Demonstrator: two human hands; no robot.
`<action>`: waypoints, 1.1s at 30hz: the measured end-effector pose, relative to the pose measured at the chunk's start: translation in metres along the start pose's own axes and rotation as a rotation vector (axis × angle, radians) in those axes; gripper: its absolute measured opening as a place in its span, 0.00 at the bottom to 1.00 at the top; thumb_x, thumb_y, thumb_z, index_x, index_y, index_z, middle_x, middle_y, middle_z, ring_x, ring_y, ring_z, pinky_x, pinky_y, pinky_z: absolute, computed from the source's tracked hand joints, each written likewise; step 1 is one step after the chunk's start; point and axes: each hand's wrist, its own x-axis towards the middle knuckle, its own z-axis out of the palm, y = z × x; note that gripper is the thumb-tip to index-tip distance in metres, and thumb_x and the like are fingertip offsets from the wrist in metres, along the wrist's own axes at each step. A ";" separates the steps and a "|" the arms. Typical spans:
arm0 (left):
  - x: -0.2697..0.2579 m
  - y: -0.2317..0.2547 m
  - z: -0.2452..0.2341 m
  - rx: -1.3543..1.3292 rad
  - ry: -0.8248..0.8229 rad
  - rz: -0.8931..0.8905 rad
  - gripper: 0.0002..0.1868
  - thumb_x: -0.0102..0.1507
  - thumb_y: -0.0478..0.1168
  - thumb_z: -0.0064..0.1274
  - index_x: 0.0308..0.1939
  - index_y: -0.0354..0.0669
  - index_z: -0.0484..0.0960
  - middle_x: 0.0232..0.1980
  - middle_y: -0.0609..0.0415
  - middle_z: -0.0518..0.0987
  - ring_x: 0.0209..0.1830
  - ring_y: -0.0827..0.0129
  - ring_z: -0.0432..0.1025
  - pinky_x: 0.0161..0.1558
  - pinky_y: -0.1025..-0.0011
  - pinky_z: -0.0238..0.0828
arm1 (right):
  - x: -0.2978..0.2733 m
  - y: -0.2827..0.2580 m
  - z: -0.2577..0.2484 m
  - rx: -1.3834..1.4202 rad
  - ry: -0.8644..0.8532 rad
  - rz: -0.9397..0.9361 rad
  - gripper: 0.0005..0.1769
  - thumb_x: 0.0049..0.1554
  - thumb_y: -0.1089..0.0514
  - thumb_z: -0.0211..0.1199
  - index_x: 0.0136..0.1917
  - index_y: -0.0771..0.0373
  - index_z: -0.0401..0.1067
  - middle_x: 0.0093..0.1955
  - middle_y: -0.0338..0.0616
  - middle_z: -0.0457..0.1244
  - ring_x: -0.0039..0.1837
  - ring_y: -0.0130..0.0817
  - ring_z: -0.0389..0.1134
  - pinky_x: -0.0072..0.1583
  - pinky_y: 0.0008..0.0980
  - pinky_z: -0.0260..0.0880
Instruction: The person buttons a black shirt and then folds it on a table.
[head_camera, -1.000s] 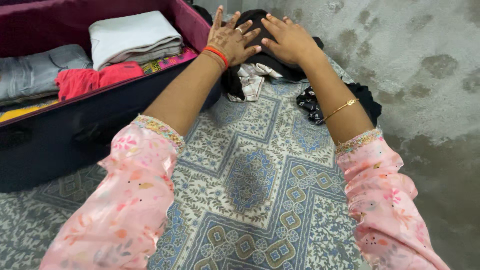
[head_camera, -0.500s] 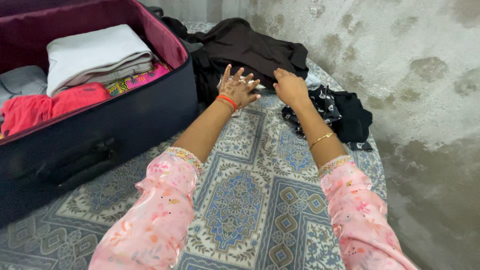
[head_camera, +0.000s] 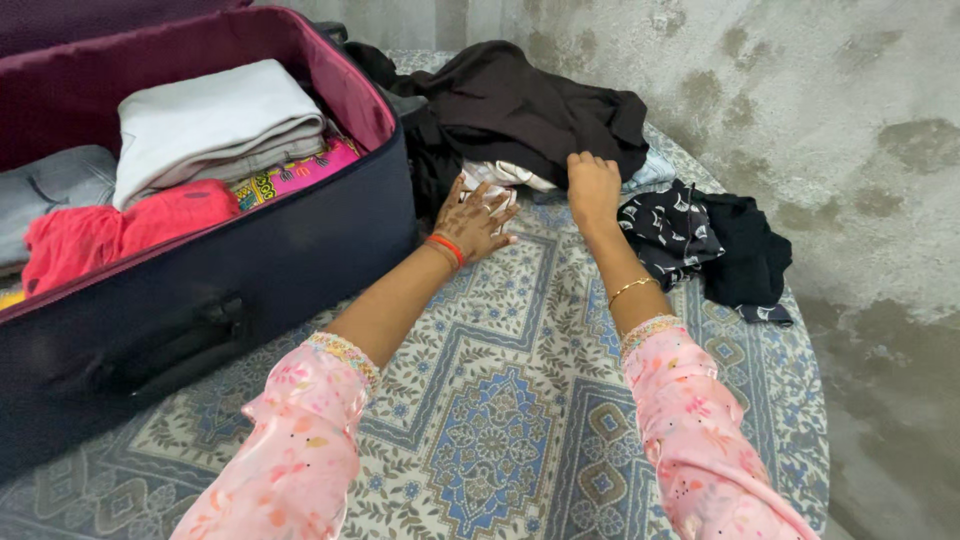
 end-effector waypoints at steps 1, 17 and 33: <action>-0.004 -0.002 0.002 -0.011 0.003 0.003 0.38 0.67 0.72 0.23 0.78 0.67 0.54 0.82 0.63 0.52 0.82 0.59 0.41 0.75 0.39 0.22 | 0.000 -0.002 0.000 0.108 0.070 0.033 0.03 0.62 0.64 0.58 0.49 0.60 0.72 0.48 0.47 0.68 0.54 0.46 0.70 0.57 0.46 0.68; -0.168 0.024 -0.039 -1.005 0.558 -0.358 0.55 0.57 0.40 0.57 0.81 0.47 0.38 0.82 0.34 0.45 0.81 0.41 0.44 0.75 0.54 0.49 | -0.095 -0.185 -0.188 1.715 -0.349 -0.165 0.04 0.67 0.62 0.48 0.54 0.63 0.60 0.51 0.34 0.51 0.56 0.23 0.52 0.62 0.23 0.55; -0.287 0.064 -0.089 -0.906 0.714 0.016 0.49 0.54 0.18 0.49 0.79 0.46 0.59 0.85 0.38 0.43 0.84 0.42 0.45 0.78 0.57 0.51 | -0.244 -0.223 -0.359 1.935 -0.842 -0.385 0.19 0.64 0.47 0.51 0.41 0.65 0.56 0.41 0.35 0.49 0.46 0.26 0.50 0.51 0.29 0.52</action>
